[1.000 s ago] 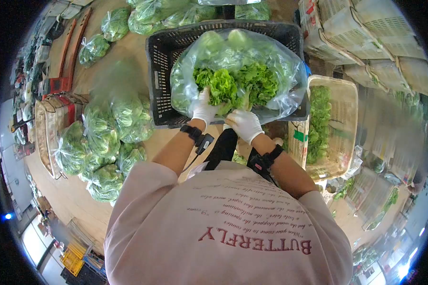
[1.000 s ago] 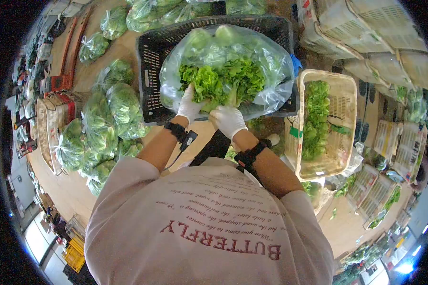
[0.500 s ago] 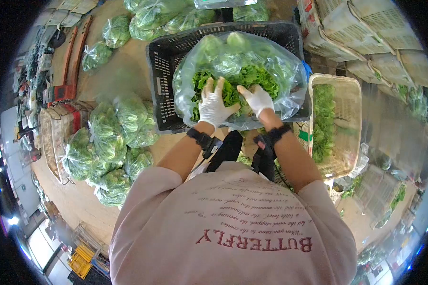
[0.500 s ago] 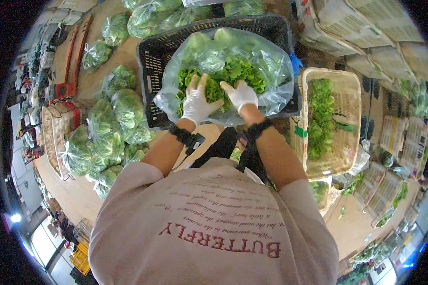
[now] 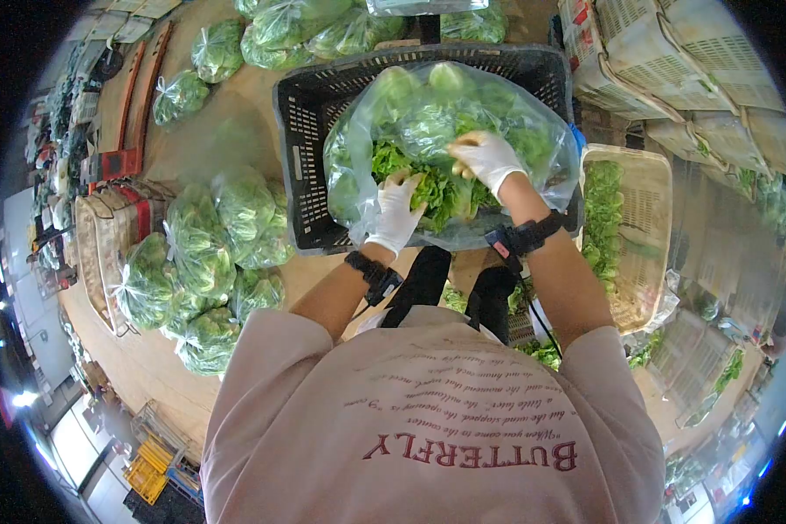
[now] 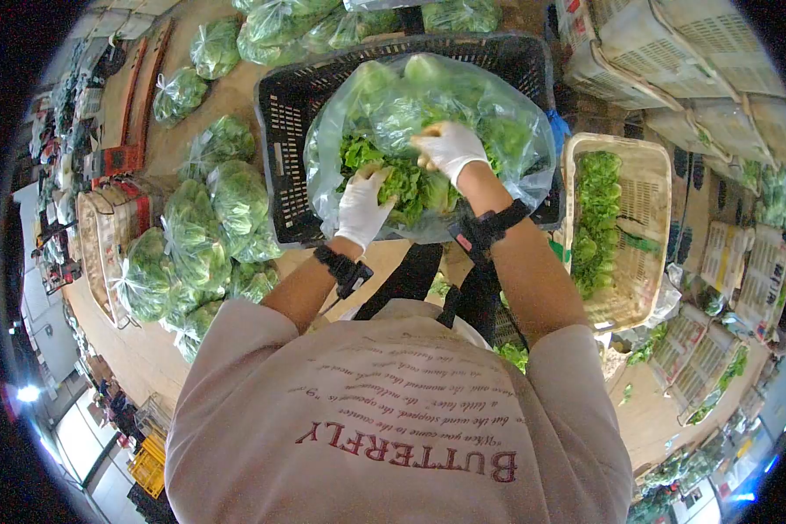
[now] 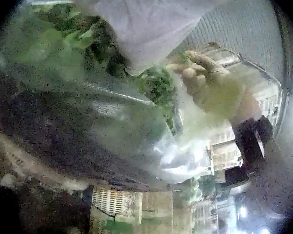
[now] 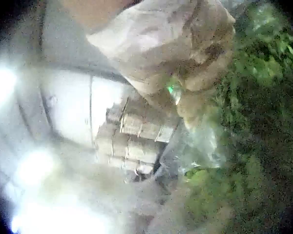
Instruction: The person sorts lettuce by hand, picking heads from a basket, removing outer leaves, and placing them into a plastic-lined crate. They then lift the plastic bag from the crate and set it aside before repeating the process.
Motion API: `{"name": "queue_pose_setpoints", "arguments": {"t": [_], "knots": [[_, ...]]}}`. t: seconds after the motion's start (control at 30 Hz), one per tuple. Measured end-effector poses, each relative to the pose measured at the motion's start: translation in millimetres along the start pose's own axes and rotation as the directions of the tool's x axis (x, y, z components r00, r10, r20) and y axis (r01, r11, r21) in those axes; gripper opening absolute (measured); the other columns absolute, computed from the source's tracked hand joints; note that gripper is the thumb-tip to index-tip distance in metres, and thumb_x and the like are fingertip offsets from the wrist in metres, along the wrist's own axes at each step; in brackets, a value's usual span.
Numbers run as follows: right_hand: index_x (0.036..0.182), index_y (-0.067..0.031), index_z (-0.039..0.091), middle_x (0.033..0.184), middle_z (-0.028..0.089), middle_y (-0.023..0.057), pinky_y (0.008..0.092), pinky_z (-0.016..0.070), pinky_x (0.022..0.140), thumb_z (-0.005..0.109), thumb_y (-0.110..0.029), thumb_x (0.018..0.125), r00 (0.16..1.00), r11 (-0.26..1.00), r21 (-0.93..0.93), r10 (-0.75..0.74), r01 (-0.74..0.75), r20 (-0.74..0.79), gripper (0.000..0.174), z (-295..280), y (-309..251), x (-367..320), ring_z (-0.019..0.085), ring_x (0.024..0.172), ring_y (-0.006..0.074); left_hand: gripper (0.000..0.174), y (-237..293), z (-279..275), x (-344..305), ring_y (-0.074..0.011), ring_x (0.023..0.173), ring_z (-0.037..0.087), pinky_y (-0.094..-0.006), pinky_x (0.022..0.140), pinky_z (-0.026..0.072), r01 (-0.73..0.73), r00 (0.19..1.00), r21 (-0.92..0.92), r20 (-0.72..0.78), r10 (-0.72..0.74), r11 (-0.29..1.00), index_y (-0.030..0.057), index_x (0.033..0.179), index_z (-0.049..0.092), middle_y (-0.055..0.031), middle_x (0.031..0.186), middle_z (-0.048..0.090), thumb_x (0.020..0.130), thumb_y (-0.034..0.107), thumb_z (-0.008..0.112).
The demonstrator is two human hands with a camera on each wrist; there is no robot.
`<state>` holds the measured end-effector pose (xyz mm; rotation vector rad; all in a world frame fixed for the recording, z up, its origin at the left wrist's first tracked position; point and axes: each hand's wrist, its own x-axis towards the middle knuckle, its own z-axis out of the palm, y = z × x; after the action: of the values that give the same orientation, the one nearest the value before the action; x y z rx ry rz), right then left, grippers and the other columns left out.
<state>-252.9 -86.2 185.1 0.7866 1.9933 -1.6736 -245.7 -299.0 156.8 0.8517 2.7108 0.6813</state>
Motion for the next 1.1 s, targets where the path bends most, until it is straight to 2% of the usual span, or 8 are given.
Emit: {"name": "queue_pose_setpoints", "arguments": {"t": [0.2,0.27,0.37,0.73,0.83,0.9,0.97,1.1], "knots": [[0.092,-0.0053,0.068,0.074,0.069,0.0052,0.0238,0.0470,0.061,0.070,-0.040,0.079,0.984,0.933,-0.359,-0.041,-0.025,-0.175,0.037,38.4,-2.5,18.0,0.061,0.060,0.0108,0.049,9.6,-3.6,-15.5,-0.0341,0.118,0.044,-0.0446,0.099,0.0382,0.022,0.993,-0.006,-0.119,-0.023,1.000,0.0068,0.115,0.053,-0.0128,0.129,0.045,0.073,0.022,0.073],[0.087,-0.0063,0.067,0.068,0.065,0.0010,0.0246,0.0449,0.054,0.068,-0.032,0.082,0.992,0.968,0.214,-0.124,0.129,-0.037,0.027,44.0,-5.9,23.8,0.054,0.054,0.0092,0.058,8.5,7.9,-12.9,-0.0380,0.128,0.034,-0.0512,0.106,0.0277,-0.050,0.984,-0.043,-0.173,0.042,0.998,0.0067,0.125,0.045,-0.0154,0.136,0.038,0.078,0.032,0.068],[0.079,-0.0066,0.060,0.057,0.042,-0.0078,0.0166,0.0320,0.038,0.062,-0.019,0.090,0.945,0.388,0.901,-0.176,-0.193,0.277,0.017,19.0,-31.6,31.3,0.037,0.045,0.0019,0.070,3.5,12.9,16.3,-0.0373,0.135,0.028,-0.0508,0.111,0.0205,-0.037,0.999,0.216,-0.020,0.042,0.976,0.0043,0.140,0.032,-0.0178,0.141,0.035,0.086,0.041,0.058],[0.091,-0.0061,0.061,0.069,0.055,-0.0019,0.0138,0.0356,0.046,0.059,-0.023,0.093,0.857,0.414,0.910,-0.461,-0.021,0.229,0.017,-33.8,-89.5,40.7,0.046,0.056,0.0035,0.083,-36.4,51.3,103.4,-0.0249,0.144,0.009,-0.0483,0.116,0.0073,-0.067,0.935,0.555,0.326,-0.143,0.829,0.0129,0.150,0.011,-0.0045,0.157,0.009,0.087,0.054,0.047],[0.095,-0.0069,0.063,0.081,0.063,0.0010,0.0193,0.0443,0.056,0.055,-0.027,0.095,0.888,0.680,0.697,-0.438,0.226,0.140,0.021,-36.8,-61.2,11.5,0.055,0.067,0.0088,0.083,-47.2,57.6,102.9,-0.0241,0.145,0.006,-0.0491,0.116,0.0062,-0.103,0.968,0.501,0.249,-0.029,0.859,0.0147,0.151,0.009,-0.0028,0.157,0.006,0.088,0.055,0.045],[0.114,-0.0097,0.059,0.108,0.063,0.0081,0.0370,0.0477,0.083,0.049,-0.044,0.093,0.909,0.949,-0.178,-0.178,0.260,0.377,0.041,-51.9,2.5,9.4,0.060,0.094,0.0224,0.081,-50.6,59.0,103.1,-0.0263,0.145,0.006,-0.0491,0.116,0.0075,-0.074,0.960,0.396,0.276,-0.042,0.915,0.0140,0.150,0.013,-0.0031,0.158,0.006,0.088,0.055,0.044],[0.125,-0.0172,0.058,0.125,0.058,0.0104,0.0480,0.0374,0.100,0.048,-0.054,0.089,0.957,0.251,-0.967,0.267,0.045,0.113,0.053,-58.8,18.6,-41.6,0.052,0.117,0.0289,0.079,-57.0,76.8,107.7,-0.0297,0.144,0.010,-0.0494,0.115,0.0095,-0.066,0.879,0.634,0.402,-0.255,0.771,0.0136,0.149,0.019,-0.0065,0.156,0.013,0.087,0.053,0.048],[0.121,-0.0194,0.063,0.151,0.029,0.0024,0.0626,0.0233,0.104,0.057,-0.053,0.083,0.986,0.001,-0.989,0.074,-0.149,-0.149,0.051,-112.6,53.9,-134.8,0.024,0.140,0.0277,0.072,-58.8,64.5,96.7,-0.0289,0.142,0.017,-0.0544,0.114,0.0105,-0.129,0.987,0.315,0.133,0.091,0.940,0.0145,0.148,0.024,-0.0095,0.153,0.023,0.087,0.042,0.052]]}}
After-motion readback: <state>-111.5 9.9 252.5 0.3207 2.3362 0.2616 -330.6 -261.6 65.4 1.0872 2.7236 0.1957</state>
